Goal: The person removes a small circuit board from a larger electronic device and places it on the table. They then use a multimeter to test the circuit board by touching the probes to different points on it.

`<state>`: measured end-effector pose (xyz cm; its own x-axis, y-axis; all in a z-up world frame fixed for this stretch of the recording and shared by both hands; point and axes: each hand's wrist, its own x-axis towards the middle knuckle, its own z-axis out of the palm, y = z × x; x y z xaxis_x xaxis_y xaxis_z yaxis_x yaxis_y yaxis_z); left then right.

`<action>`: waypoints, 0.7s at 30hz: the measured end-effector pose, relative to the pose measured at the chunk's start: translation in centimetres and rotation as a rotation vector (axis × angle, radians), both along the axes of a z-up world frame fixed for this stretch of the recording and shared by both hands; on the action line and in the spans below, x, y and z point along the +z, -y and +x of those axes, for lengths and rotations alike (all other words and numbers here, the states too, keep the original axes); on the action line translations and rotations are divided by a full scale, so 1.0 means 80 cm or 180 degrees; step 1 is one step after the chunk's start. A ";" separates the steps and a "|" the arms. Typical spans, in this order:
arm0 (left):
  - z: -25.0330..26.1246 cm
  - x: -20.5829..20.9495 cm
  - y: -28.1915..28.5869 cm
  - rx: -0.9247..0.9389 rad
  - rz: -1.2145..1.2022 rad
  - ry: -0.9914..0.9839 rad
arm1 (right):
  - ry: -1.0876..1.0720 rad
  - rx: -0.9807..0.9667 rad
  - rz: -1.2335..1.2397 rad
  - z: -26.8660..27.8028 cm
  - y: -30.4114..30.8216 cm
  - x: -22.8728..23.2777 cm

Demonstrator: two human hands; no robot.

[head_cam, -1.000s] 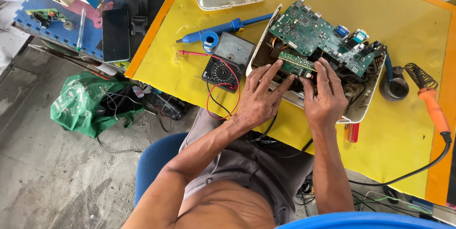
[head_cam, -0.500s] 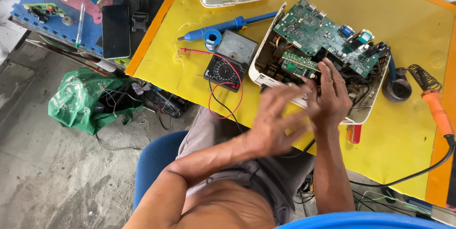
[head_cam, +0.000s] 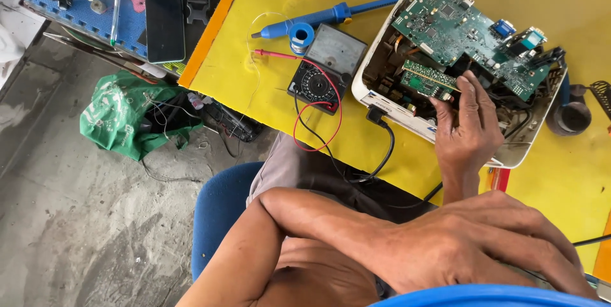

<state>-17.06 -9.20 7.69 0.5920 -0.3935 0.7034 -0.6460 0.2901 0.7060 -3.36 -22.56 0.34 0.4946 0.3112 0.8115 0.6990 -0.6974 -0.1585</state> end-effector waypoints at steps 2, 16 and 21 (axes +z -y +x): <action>-0.001 -0.003 0.002 -0.0008 0.0040 -0.0035 | -0.0054 0.0005 0.0007 -0.001 0.000 0.001; -0.001 -0.017 -0.012 0.0054 0.0513 -0.0240 | -0.0381 0.0211 -0.0079 -0.008 0.000 0.016; 0.022 -0.044 -0.055 0.0164 0.0447 -0.0586 | -0.0623 0.0349 -0.0314 -0.008 0.001 0.024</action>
